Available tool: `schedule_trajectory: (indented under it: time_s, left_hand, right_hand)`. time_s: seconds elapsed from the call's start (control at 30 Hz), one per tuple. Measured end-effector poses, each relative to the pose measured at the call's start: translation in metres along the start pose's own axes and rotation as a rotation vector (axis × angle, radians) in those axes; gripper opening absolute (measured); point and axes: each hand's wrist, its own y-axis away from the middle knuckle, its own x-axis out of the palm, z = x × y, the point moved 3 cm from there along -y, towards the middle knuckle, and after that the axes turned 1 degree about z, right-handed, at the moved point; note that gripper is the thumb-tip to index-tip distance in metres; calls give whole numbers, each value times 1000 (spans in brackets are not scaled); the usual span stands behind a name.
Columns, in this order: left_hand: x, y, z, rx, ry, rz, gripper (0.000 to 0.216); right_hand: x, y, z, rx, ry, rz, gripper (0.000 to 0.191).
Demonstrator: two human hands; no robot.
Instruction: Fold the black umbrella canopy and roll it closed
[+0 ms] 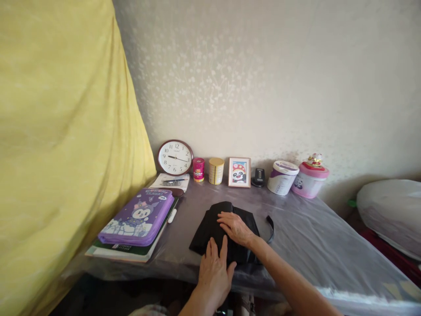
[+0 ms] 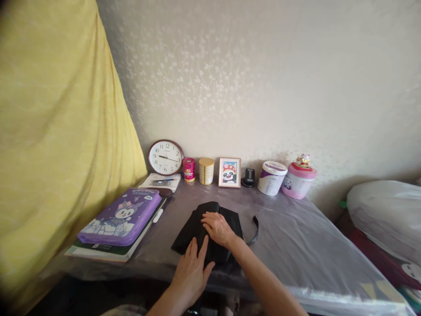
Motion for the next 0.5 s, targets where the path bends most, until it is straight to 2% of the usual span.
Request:
schedule_trajectory:
  time_s: [0.17, 0.33, 0.5]
  left_hand:
    - [-18, 3, -4, -11, -74, 88, 61]
    - [-21, 2, -2, 8, -57, 112, 60]
    - [-19, 1, 1, 19, 1, 112, 60]
  right_hand:
    - [-15, 5, -39, 317, 66, -123, 28]
    - [-33, 35, -80, 667, 82, -155, 28]
    - [-41, 55, -97, 851, -13, -135, 25]
